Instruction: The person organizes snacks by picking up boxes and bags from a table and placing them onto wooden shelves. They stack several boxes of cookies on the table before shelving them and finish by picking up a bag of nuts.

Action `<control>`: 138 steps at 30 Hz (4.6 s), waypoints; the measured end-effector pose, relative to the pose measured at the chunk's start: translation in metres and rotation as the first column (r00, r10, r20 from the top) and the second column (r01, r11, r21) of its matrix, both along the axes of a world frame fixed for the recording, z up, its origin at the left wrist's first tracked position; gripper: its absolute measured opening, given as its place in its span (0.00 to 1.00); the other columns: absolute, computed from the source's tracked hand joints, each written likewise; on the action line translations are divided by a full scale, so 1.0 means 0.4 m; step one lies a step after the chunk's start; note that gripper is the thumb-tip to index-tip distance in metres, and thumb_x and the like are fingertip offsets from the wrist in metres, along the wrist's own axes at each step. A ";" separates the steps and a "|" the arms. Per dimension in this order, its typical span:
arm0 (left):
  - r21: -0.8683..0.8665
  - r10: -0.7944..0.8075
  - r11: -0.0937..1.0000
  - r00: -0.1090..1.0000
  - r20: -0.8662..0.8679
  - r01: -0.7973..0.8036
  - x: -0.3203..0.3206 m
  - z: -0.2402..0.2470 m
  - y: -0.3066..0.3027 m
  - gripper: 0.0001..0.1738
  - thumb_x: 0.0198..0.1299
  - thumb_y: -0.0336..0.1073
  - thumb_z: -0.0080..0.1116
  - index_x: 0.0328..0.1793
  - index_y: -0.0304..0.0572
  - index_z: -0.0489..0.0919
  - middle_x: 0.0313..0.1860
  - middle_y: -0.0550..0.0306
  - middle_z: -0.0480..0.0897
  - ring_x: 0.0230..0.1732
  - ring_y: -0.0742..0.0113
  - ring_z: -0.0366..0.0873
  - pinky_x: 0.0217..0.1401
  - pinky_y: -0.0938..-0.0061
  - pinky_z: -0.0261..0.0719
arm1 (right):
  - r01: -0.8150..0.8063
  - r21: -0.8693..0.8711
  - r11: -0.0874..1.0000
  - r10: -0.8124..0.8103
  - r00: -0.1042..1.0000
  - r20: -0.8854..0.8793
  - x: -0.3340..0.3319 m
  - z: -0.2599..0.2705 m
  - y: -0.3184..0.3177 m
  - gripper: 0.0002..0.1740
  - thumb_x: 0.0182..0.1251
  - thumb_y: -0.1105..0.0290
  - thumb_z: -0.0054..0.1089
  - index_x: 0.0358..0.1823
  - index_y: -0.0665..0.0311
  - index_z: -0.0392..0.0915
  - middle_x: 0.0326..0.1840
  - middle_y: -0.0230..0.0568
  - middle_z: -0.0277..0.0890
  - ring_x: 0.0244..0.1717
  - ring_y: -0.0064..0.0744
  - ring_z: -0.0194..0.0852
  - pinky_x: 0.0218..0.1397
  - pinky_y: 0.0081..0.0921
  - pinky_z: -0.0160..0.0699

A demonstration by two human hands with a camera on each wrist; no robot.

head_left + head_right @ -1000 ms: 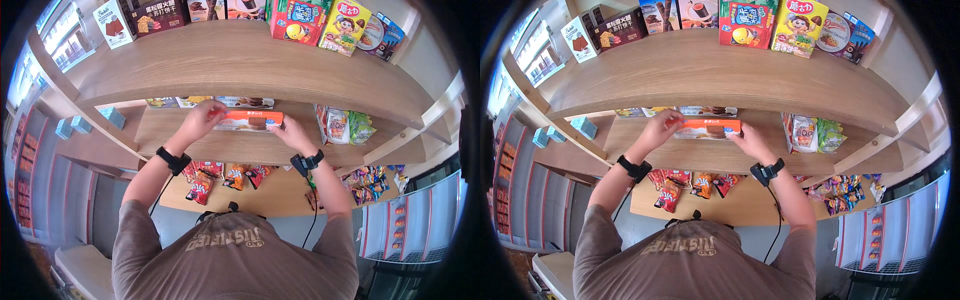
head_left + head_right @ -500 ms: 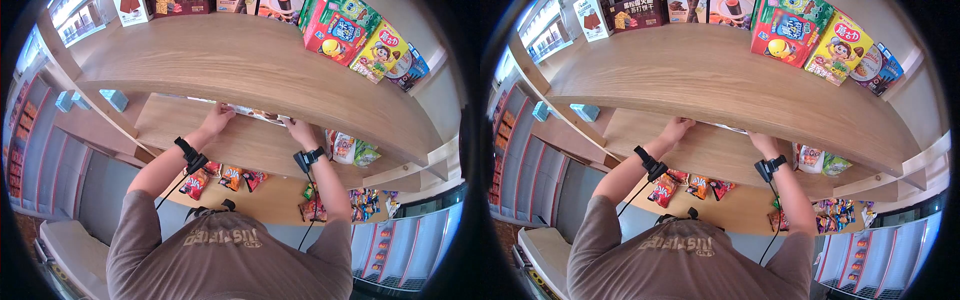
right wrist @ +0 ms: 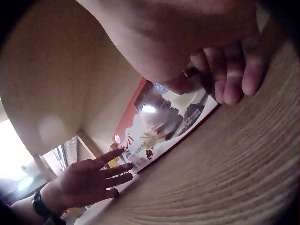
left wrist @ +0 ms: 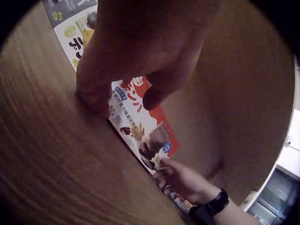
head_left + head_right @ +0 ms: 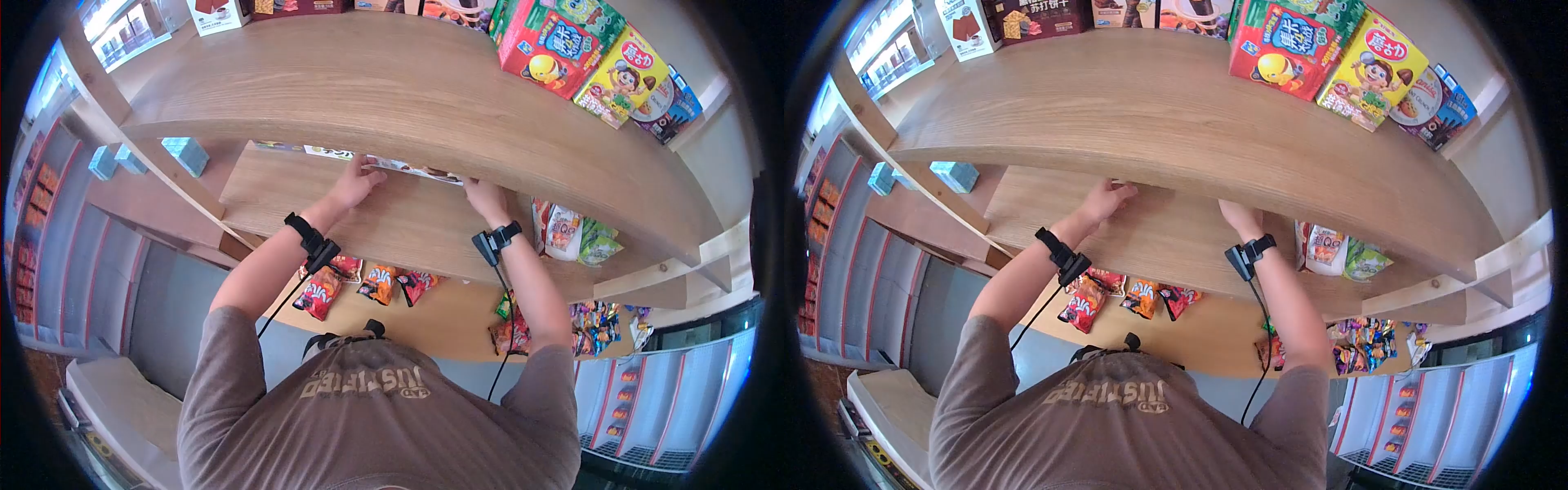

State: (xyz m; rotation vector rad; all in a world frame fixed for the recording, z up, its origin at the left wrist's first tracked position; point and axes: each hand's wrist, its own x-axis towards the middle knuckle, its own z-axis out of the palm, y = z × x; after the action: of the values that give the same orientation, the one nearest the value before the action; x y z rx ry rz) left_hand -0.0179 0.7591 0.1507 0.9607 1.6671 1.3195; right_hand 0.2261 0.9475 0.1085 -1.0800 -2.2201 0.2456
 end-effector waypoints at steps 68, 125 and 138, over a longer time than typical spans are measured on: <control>-0.080 -0.038 0.996 0.589 -0.807 -0.045 0.031 0.087 0.061 0.20 0.59 0.45 0.52 0.49 0.35 0.77 0.50 0.39 0.77 0.49 0.44 0.78 0.51 0.55 0.78 | -0.258 -0.686 0.681 0.074 0.955 -0.286 -0.037 0.055 -0.013 0.41 0.71 0.35 0.26 0.76 0.55 0.48 0.78 0.37 0.45 0.72 0.34 0.49 0.65 0.37 0.60; 0.056 0.038 0.998 0.573 -0.818 0.013 0.008 0.020 0.064 0.37 0.55 0.39 0.56 0.70 0.39 0.56 0.62 0.30 0.67 0.55 0.36 0.73 0.56 0.52 0.76 | -0.261 -0.563 0.784 -0.072 0.863 -0.501 -0.078 0.090 -0.088 0.24 0.73 0.57 0.41 0.56 0.72 0.70 0.58 0.53 0.73 0.61 0.47 0.69 0.62 0.32 0.63; 0.071 0.031 0.997 0.641 -0.767 0.036 0.045 0.050 -0.006 0.33 0.56 0.39 0.56 0.68 0.42 0.60 0.54 0.36 0.73 0.53 0.39 0.75 0.50 0.54 0.78 | -0.324 -0.505 0.800 -0.060 0.794 -0.605 -0.029 0.157 -0.151 0.29 0.74 0.55 0.43 0.66 0.69 0.63 0.66 0.49 0.67 0.69 0.35 0.60 0.69 0.26 0.55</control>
State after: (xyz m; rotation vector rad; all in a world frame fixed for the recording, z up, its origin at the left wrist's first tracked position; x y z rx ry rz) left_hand 0.0001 0.7569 0.1708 1.7508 2.2357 1.0142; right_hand 0.2144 0.8869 0.1714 -0.9448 -1.6497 1.2445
